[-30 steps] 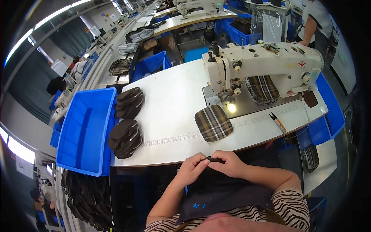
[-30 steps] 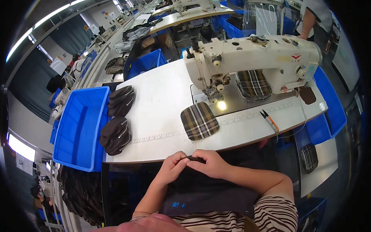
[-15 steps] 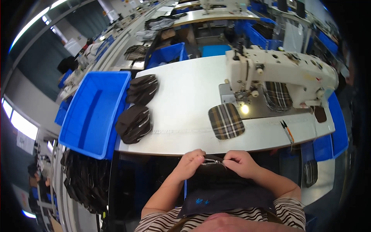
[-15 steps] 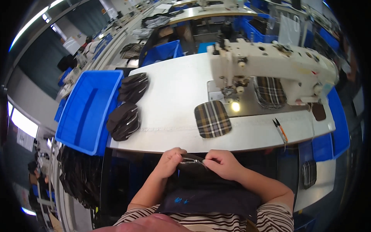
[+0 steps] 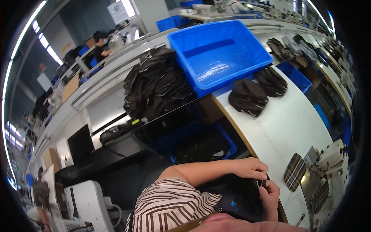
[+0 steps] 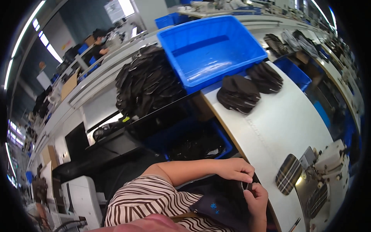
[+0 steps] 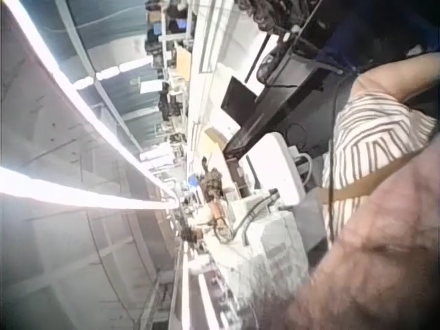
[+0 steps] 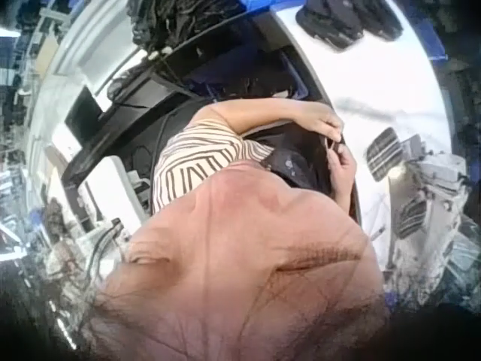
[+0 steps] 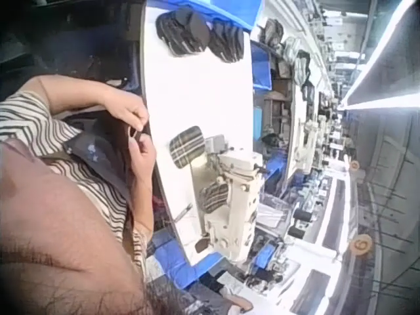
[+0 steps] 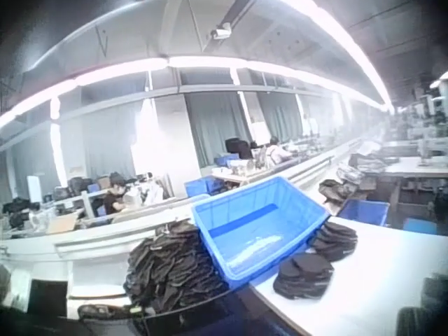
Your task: Sewing components of a small dark leather pouch using an industrial sewing machine.
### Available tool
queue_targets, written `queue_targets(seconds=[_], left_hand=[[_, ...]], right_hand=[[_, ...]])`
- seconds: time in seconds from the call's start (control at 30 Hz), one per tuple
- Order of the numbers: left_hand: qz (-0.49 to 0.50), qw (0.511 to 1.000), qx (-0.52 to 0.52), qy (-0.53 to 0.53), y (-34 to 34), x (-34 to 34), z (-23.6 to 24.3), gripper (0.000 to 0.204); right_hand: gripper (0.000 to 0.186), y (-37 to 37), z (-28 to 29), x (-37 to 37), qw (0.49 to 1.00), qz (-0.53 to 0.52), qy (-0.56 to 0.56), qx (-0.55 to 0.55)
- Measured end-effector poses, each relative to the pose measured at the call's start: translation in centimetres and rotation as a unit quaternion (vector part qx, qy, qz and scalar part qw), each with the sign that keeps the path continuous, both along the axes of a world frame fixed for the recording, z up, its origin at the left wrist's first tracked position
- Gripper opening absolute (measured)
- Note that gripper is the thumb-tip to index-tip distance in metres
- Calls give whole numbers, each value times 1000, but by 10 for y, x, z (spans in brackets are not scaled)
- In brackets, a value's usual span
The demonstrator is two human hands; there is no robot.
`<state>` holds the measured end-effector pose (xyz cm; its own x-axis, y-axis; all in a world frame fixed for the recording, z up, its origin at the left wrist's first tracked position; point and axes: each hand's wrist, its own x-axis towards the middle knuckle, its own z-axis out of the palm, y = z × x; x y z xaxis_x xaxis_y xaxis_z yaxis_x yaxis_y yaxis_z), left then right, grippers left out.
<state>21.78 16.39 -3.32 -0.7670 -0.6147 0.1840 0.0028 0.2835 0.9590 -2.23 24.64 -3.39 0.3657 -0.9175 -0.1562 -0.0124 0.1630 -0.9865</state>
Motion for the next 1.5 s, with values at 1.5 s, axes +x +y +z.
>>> queue_targets(seconds=[1.5], left_hand=[[-67, 993, 66, -73, -18, -45, 6, 36]], right_hand=[[24, 17, 45, -39, 954, -148, -114, -237]])
